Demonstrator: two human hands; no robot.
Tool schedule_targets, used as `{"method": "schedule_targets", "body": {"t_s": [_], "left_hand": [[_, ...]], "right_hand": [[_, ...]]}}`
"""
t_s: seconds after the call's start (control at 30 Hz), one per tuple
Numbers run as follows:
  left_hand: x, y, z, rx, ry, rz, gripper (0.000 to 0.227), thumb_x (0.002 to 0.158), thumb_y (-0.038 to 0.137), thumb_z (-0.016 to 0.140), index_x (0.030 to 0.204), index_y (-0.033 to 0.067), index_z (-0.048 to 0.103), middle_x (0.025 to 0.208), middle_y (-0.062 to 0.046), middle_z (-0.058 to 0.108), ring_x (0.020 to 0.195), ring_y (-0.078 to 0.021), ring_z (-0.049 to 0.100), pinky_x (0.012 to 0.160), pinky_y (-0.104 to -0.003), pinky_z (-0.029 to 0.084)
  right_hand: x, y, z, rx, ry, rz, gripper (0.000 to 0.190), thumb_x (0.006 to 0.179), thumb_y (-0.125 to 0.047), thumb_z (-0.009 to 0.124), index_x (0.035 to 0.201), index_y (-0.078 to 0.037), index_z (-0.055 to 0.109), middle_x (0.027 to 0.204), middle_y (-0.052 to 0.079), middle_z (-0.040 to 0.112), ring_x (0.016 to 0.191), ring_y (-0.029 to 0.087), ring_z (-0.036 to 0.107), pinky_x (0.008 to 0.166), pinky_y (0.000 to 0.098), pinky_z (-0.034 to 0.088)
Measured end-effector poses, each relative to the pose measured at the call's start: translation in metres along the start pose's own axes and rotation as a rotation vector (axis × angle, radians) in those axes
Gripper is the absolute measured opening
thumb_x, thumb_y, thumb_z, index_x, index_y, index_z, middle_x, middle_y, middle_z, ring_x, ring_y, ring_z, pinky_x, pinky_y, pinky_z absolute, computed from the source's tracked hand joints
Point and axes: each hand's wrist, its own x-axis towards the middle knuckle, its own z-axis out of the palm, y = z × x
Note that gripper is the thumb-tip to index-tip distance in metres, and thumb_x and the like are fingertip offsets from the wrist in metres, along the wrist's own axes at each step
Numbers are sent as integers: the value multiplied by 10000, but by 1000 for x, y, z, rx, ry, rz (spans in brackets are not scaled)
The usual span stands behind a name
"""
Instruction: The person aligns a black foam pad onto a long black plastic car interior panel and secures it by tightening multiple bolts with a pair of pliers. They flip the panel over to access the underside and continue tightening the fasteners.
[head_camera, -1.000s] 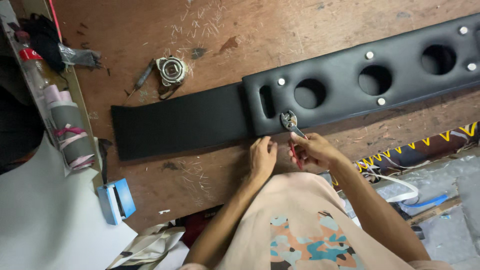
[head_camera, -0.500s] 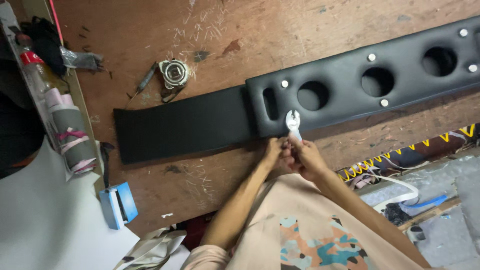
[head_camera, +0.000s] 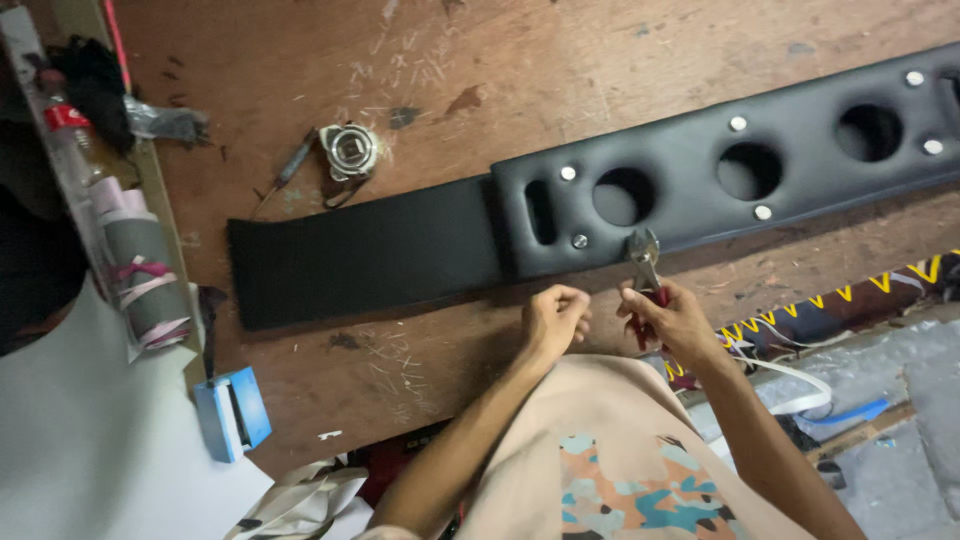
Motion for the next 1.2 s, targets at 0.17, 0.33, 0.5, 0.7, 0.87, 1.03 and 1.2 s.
{"method": "schedule_targets", "body": {"t_s": [0.17, 0.33, 0.5, 0.7, 0.87, 1.03, 1.2], "left_hand": [[8, 66, -8, 1043, 378, 960, 264, 897, 164, 706, 1082, 25, 578, 1008, -209, 578, 948, -398, 623, 802, -491, 536], [51, 84, -9, 1208, 145, 933, 281, 877, 198, 722, 1037, 26, 568, 1013, -203, 575, 961, -381, 620, 819, -489, 532], [64, 78, -7, 1282, 126, 926, 307, 846, 205, 745, 1019, 33, 559, 997, -189, 591, 958, -365, 630, 820, -479, 536], [61, 71, 3, 1236, 209, 895, 333, 849, 217, 758, 1022, 24, 548, 1005, -190, 597, 952, -359, 627, 840, -468, 532], [52, 78, -12, 1049, 58, 848, 259, 880, 130, 724, 1029, -10, 565, 1032, -231, 580, 948, -394, 603, 826, -481, 515], [50, 82, -24, 1034, -32, 957, 102, 935, 59, 653, 1026, 14, 640, 1006, -183, 605, 967, -346, 633, 862, -457, 537], [55, 89, -27, 1219, -73, 1027, 159, 909, 123, 683, 971, 3, 600, 999, -193, 572, 931, -339, 614, 811, -447, 541]], "right_hand": [[14, -2, -10, -181, 122, -236, 235, 935, -210, 730, 1010, 1, 661, 763, 78, 692, 551, 132, 645, 390, 297, 442], [39, -29, -2, -424, 260, -488, 228, 921, -163, 807, 1039, -5, 691, 826, 142, 675, 598, 131, 627, 506, 297, 469], [46, -55, 6, -621, 237, -659, 230, 822, -132, 856, 952, -7, 714, 1140, 82, 682, 612, 161, 665, 556, 318, 536], [42, -70, 5, -562, 202, -443, 317, 831, -180, 859, 1029, -12, 678, 968, 69, 694, 626, 147, 681, 575, 318, 552], [38, -76, 10, -498, 194, -403, 306, 808, -179, 855, 1013, -28, 684, 856, 54, 671, 595, 125, 656, 539, 306, 554], [36, -80, 9, -487, 180, -357, 334, 812, -187, 863, 1037, -28, 672, 729, 50, 659, 552, 118, 632, 520, 295, 518], [37, -78, 9, -477, 180, -363, 322, 817, -184, 859, 1036, -31, 679, 734, 46, 673, 546, 114, 624, 515, 292, 509]]}}
